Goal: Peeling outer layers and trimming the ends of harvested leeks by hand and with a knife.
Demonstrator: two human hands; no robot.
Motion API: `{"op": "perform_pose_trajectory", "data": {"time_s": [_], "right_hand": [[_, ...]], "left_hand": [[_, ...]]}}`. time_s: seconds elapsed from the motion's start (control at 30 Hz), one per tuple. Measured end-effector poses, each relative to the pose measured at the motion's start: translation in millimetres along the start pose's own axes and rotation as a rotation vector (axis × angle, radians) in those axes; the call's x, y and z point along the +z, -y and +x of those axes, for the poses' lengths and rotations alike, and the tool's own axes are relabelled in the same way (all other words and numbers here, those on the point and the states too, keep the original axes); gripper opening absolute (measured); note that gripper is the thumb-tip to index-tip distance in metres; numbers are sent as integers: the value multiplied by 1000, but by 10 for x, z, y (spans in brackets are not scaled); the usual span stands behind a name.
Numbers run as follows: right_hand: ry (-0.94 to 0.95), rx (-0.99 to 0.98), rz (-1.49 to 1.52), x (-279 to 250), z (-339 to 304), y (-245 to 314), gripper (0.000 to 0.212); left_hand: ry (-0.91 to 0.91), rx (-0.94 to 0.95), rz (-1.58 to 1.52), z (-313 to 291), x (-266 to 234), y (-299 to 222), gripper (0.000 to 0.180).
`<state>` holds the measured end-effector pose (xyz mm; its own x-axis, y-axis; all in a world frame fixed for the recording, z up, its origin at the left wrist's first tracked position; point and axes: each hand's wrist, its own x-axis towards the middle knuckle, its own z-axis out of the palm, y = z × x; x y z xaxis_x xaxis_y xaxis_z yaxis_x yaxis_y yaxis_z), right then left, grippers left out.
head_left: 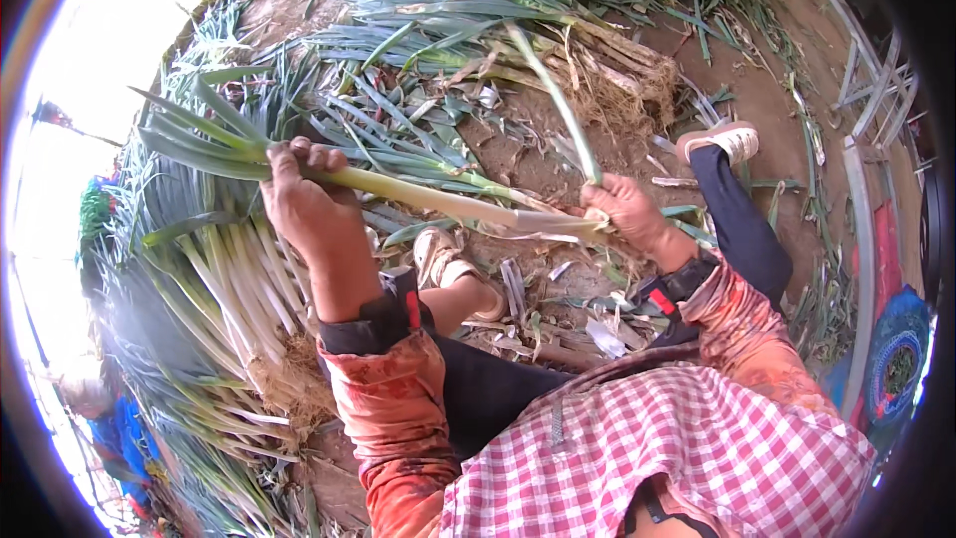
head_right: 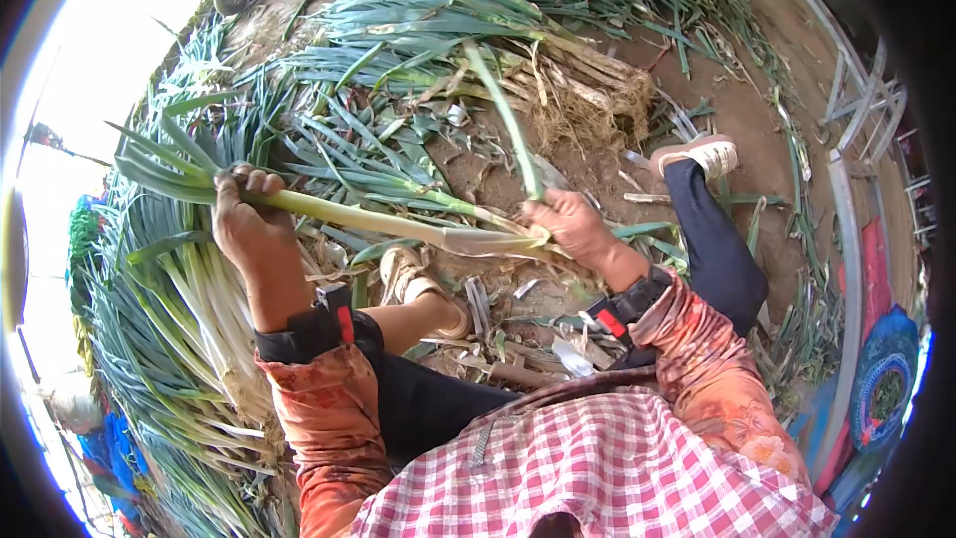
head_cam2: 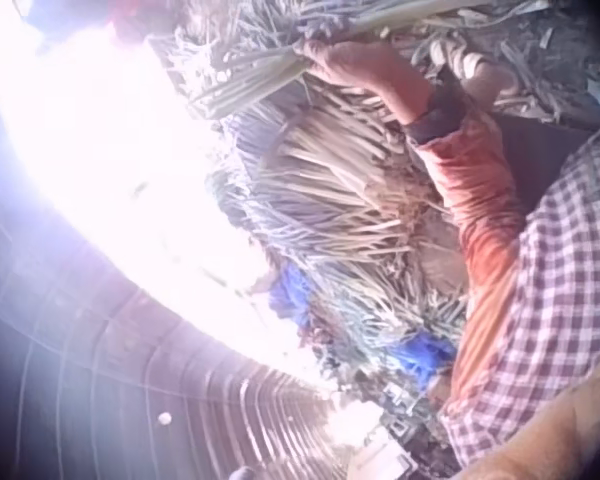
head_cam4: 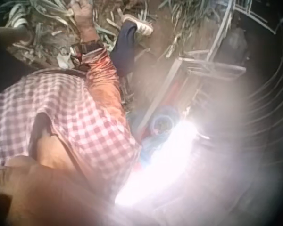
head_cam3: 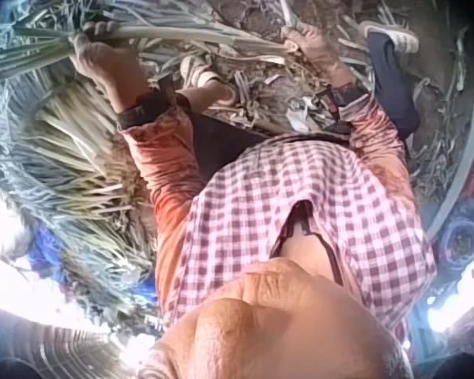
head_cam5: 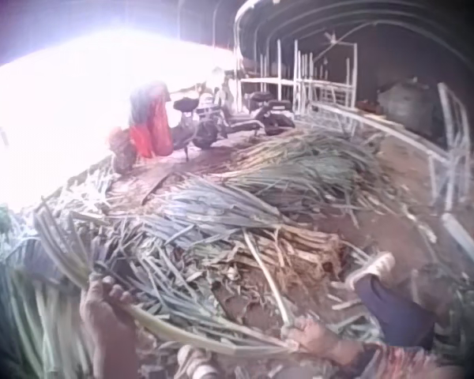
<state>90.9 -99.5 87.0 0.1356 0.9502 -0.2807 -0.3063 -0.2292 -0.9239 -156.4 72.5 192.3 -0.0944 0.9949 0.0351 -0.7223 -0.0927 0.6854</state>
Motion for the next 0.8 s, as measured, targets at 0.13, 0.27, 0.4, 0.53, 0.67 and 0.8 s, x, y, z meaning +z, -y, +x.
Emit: {"op": "perform_pose_trajectory", "data": {"time_s": [0.13,0.27,0.4,0.53,0.67,0.8], "right_hand": [[-148,-35,-209,-583,-145,-150,11],[-327,-93,-644,-1178,-284,-247,15],[-572,-176,-1419,-1796,-525,-433,16],[-727,181,-1517,-2014,-664,-510,16],[-513,245,-1567,-1767,-471,-303,30],[-472,-291,-1055,-795,64,237,43]], "left_hand": [[-30,17,-4,114,-76,-76,9],[-24,89,-57,294,-294,-262,9],[-58,198,-59,492,-661,-650,11],[-97,312,-63,588,-891,-861,12],[-61,250,-163,553,-893,-828,15],[-137,281,76,445,-572,-699,19]]}}
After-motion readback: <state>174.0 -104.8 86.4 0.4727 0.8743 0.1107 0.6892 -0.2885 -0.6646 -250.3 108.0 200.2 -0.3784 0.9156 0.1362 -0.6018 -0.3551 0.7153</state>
